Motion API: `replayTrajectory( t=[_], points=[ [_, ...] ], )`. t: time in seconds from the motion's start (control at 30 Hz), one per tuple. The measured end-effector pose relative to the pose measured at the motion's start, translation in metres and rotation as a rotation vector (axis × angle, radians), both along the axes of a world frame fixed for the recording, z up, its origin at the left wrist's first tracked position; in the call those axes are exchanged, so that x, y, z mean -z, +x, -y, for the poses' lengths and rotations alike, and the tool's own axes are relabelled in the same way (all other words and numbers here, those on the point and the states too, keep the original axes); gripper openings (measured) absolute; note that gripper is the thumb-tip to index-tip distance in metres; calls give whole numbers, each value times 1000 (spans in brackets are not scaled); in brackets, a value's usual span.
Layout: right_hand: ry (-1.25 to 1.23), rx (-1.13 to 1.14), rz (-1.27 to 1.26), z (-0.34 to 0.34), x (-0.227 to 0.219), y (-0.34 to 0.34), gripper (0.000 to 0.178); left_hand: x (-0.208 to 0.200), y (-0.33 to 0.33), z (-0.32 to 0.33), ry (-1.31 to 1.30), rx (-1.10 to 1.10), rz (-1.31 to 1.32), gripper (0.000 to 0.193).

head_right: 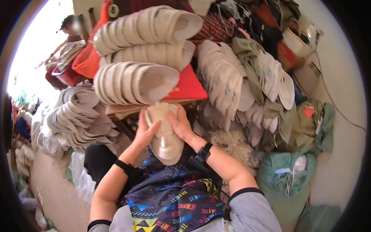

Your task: The recorder is lacing shoe components (uppers) in a manufacturing setting.

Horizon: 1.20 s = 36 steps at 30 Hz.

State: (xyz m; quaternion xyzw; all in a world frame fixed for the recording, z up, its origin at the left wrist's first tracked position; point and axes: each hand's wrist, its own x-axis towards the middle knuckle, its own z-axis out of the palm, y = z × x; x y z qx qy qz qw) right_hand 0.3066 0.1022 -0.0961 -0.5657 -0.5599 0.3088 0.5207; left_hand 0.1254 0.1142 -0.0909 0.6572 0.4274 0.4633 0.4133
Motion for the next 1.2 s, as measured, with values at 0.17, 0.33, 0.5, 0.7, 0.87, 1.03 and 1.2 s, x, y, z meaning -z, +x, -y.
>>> replayTrajectory(
  t=[0.17, 0.33, 0.5, 0.7, 0.87, 1.03, 1.2],
  points=[
    [-266, -70, -76, 57, 28, 38, 41, 4, -8, 2, -77, 63, 254, 79],
    [-637, 227, -208, 139, 104, 141, 23, -11, -11, 15, -266, 149, 237, 86],
    [-527, 704, 468, 188, 159, 235, 13, -24, -10, 31, -331, 153, 230, 85],
    [-490, 708, 790, 193, 159, 264, 11, -29, -15, 40, -384, 186, 209, 94],
    [-531, 649, 1037, 186, 154, 252, 20, -28, -22, 44, -417, 166, 164, 93],
    [-544, 660, 1103, 188, 160, 258, 26, -29, -26, 50, -426, 182, 113, 91],
    [-558, 643, 1149, 186, 167, 260, 16, -38, -26, 55, -474, 169, 131, 88]
  ],
)
